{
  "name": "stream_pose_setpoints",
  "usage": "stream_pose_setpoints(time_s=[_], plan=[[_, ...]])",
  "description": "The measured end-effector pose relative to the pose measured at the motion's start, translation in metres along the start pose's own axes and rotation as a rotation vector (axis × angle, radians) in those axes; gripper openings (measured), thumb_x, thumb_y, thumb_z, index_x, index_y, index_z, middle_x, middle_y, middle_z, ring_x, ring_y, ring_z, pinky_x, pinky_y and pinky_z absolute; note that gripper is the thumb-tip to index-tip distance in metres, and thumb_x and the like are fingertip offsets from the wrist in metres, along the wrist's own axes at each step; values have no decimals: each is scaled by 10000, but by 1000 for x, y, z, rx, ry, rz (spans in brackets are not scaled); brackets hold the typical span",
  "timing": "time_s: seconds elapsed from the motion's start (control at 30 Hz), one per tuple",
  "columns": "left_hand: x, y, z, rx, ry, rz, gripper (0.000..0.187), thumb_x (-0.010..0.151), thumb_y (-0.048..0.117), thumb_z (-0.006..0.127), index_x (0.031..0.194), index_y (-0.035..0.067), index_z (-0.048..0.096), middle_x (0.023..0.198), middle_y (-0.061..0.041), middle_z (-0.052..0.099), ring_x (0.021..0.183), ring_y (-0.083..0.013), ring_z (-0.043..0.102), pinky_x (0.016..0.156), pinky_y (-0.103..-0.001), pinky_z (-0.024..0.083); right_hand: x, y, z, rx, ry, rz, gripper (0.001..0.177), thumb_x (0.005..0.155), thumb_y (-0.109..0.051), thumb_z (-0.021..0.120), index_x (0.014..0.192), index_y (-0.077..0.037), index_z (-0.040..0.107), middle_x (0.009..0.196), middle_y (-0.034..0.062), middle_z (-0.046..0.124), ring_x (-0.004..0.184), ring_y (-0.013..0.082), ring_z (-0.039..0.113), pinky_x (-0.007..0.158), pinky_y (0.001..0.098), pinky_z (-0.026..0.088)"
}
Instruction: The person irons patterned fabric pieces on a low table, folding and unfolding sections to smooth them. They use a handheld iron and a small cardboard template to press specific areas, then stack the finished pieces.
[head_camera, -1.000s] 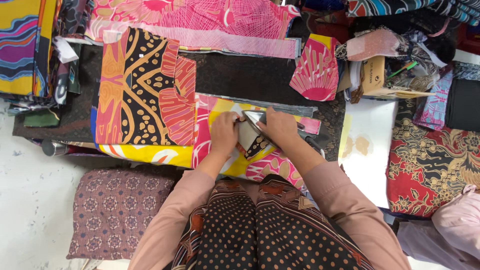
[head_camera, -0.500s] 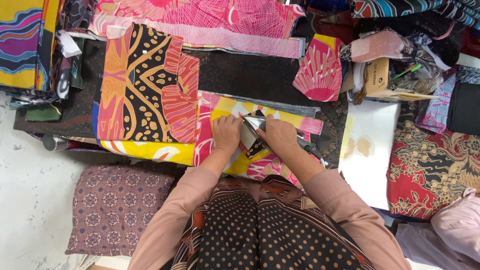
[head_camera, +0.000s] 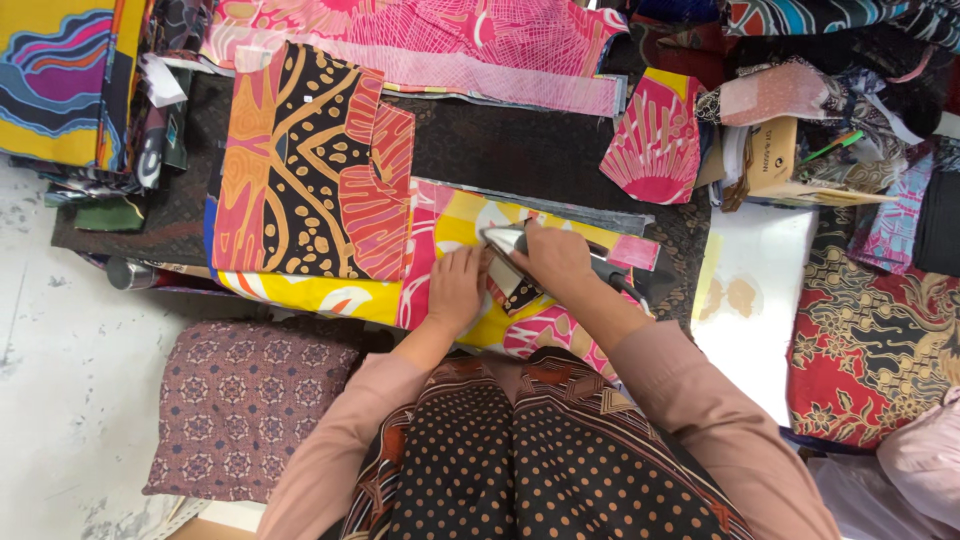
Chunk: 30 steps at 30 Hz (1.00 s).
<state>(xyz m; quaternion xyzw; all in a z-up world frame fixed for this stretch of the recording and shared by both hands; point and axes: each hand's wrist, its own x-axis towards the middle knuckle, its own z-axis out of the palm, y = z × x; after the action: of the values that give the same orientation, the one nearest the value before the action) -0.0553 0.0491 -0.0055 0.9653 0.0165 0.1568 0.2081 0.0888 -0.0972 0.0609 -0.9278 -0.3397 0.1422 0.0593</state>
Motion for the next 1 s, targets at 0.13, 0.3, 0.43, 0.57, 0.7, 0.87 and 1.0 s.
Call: stream_pose_setpoints(time_s=[0.13, 0.3, 0.43, 0.57, 0.7, 0.87, 1.0], plan=[[-17, -6, -14, 25, 35, 49, 391, 903, 229, 653, 1259, 66, 666, 1084, -109, 611, 1014, -293, 580, 901, -450, 423, -11, -5, 7, 10, 27, -16, 448, 880, -476, 719, 1022, -57, 650, 747, 166, 734, 695, 355, 736, 633, 466, 578], [-11, -32, -15, -146, -30, -96, 324, 920, 185, 605, 1236, 145, 669, 1234, -75, 654, 1182, -293, 586, 1030, -452, 417, -27, -31, 20, 0, 30, -97, 427, 881, -480, 723, 931, -62, 649, 698, 133, 722, 643, 327, 733, 615, 456, 579], [-2, -51, -6, -48, -156, 231, 450, 953, 138, 570, 1400, 141, 616, 1454, -31, 601, 1366, -249, 538, 1178, -490, 355, -65, -38, 18, 50, 25, -89, 455, 858, -484, 734, 980, -51, 665, 726, 140, 724, 683, 333, 733, 587, 458, 579], [-9, -59, -11, 33, -290, 387, 623, 869, 222, 596, 1478, 104, 538, 1536, -48, 532, 1382, -274, 483, 1153, -566, 289, -91, 21, -20, 130, -226, 201, 498, 828, -606, 735, 1015, -146, 776, 856, 149, 731, 808, 362, 724, 727, 498, 570], [-11, -55, -10, 174, -297, 369, 603, 917, 280, 571, 1501, 150, 501, 1545, -1, 504, 1416, -239, 464, 1203, -621, 219, -135, 149, -58, 158, 133, 614, 563, 815, -678, 744, 980, -140, 778, 871, 150, 762, 838, 360, 721, 760, 477, 551], [-12, -56, -9, 243, -310, 413, 616, 942, 328, 554, 1521, 136, 473, 1573, -5, 475, 1434, -241, 442, 1201, -662, 192, -189, 263, -9, 888, 1110, 480, 277, 1002, -226, 777, 1106, 15, 689, 990, 34, 684, 915, 148, 619, 856, 292, 512], [-15, -59, -6, 280, -321, 438, 628, 957, 367, 542, 1534, 131, 461, 1592, -21, 448, 1455, -254, 413, 1184, -685, 179, -201, 292, 43, 1319, 1390, 385, 343, 1081, -248, 727, 1278, 9, 614, 1211, 90, 651, 1100, 216, 642, 1049, 344, 500]])
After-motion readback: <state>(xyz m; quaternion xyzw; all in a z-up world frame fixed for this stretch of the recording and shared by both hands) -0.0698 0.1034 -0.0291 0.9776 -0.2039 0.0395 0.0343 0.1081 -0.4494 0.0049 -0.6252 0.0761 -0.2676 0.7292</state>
